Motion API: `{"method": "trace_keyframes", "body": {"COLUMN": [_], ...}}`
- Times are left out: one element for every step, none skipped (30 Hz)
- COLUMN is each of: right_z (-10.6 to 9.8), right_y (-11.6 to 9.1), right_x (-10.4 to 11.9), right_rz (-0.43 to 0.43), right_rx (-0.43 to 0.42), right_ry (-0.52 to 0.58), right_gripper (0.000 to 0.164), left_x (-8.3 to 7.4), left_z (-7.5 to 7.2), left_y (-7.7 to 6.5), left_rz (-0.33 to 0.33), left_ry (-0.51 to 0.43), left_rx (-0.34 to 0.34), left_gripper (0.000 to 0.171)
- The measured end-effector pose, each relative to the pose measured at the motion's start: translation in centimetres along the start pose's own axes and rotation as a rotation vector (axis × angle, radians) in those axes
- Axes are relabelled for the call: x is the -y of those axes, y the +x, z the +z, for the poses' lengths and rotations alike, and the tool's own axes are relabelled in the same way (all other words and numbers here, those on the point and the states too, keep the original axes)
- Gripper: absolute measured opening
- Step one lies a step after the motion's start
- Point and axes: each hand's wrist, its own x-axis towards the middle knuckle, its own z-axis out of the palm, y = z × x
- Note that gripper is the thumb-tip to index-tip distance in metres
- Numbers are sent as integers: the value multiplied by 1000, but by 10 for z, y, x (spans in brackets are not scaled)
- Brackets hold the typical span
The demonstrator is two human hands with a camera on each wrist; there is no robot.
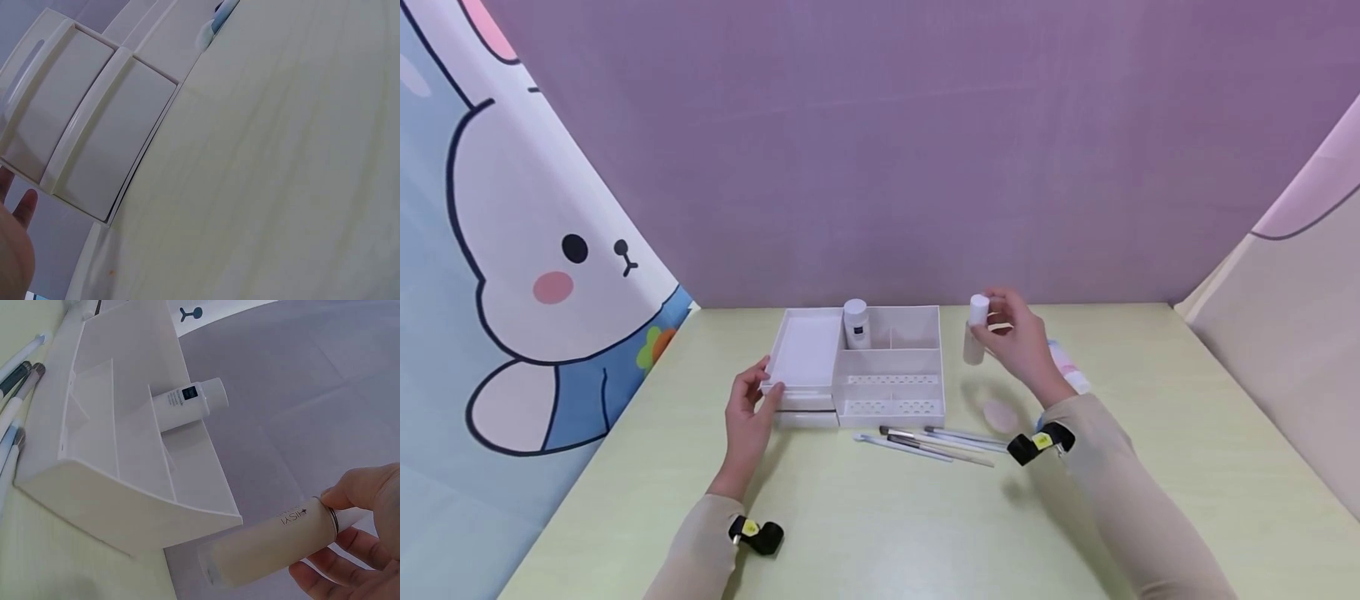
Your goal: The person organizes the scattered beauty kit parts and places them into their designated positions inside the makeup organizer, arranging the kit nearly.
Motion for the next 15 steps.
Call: {"method": "trace_keyframes", "body": {"right_z": [0,1,2,2,3,4,5,6,7,9,10,12,14,16,18], "right_y": [1,2,3,4,5,5,6,7,8,9,9,10,10,11,12], "right_x": [2,4,6,8,9,11,13,15,17,19,20,22,23,24,25], "right_rz": [-4,-8,-9,-9,-10,-9,-7,-6,-5,-8,-16,-23,-32,-43,-54], "right_rx": [-1,0,1,2,4,4,6,8,8,7,6,3,2,0,-1], "right_ry": [3,7,12,17,22,31,40,50,63,72,80,90,102,112,121], "right_gripper": [46,46,46,46,47,47,47,46,46,46,46,46,45,45,45], "left_x": [0,0,0,0,0,0,0,0,0,1,1,1,1,1,2], "left_z": [0,0,0,0,0,0,0,0,0,1,0,0,0,0,0], "left_y": [0,0,0,0,0,0,0,0,1,1,1,1,1,1,1], "left_rz": [0,0,-1,-1,-2,-4,-5,-6,-6,-5,-4,-2,2,4,6], "left_ry": [1,4,5,8,11,13,14,15,15,16,14,13,12,11,11], "left_rx": [-1,-2,-3,-4,-5,-6,-7,-9,-10,-11,-12,-11,-10,-8,-5], "left_gripper": [23,23,23,23,23,23,24,24,24,24,24,24,24,24,24]}}
